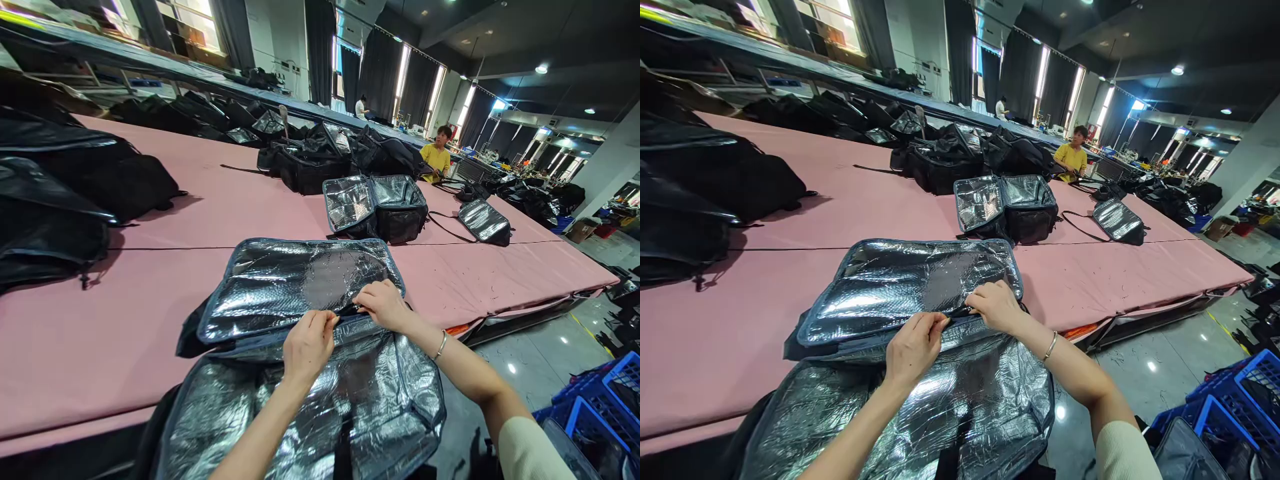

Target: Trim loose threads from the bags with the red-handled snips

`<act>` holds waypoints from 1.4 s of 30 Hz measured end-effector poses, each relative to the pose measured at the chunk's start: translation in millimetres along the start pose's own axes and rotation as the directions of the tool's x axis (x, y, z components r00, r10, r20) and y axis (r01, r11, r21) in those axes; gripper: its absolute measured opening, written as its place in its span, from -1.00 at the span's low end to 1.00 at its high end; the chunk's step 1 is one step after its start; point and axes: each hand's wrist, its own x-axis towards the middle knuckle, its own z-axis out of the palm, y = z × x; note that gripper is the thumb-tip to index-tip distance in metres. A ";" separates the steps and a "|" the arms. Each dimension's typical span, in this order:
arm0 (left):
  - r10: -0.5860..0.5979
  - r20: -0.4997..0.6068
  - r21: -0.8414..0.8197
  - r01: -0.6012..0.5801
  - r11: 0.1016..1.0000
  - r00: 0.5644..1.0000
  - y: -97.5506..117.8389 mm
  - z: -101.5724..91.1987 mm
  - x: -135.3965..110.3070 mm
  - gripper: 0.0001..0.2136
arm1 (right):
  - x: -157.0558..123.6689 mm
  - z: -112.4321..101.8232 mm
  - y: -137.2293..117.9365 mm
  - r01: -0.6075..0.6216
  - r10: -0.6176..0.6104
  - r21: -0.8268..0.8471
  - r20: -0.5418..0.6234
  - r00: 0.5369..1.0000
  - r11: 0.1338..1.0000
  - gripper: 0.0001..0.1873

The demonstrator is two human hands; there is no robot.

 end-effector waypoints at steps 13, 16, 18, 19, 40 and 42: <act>0.143 0.145 -0.029 -0.140 0.990 0.979 -43.4 -30.2 31.1 -0.76 | -7.3 1.4 -37.4 -0.372 0.627 0.850 0.065 0.776 0.372 -0.87; 0.235 0.173 -0.042 -0.232 0.972 0.956 -48.3 -29.6 35.9 -0.77 | -7.5 11.9 -56.1 -0.363 0.579 0.930 0.325 0.748 -0.053 -0.69; 0.276 0.127 -0.035 -0.274 0.961 0.953 -41.8 -31.0 32.0 -0.77 | -8.7 18.8 -64.0 -0.394 0.529 0.891 0.451 0.718 -0.225 -0.56; 0.293 0.095 -0.026 -0.291 0.956 0.952 -36.8 -32.2 28.3 -0.78 | -9.7 21.7 -66.2 -0.406 0.526 0.871 0.491 0.695 -0.277 -0.51; -0.550 0.367 -0.571 0.649 0.503 0.750 10.1 -38.0 -19.1 -0.73 | -6.9 49.4 -72.0 -0.221 0.710 0.889 0.454 0.539 -0.401 -0.48; -0.625 0.561 -0.560 0.805 0.196 0.543 16.7 -31.6 -16.1 -0.55 | -7.4 50.6 -71.9 -0.236 0.715 0.895 0.444 0.541 -0.378 -0.48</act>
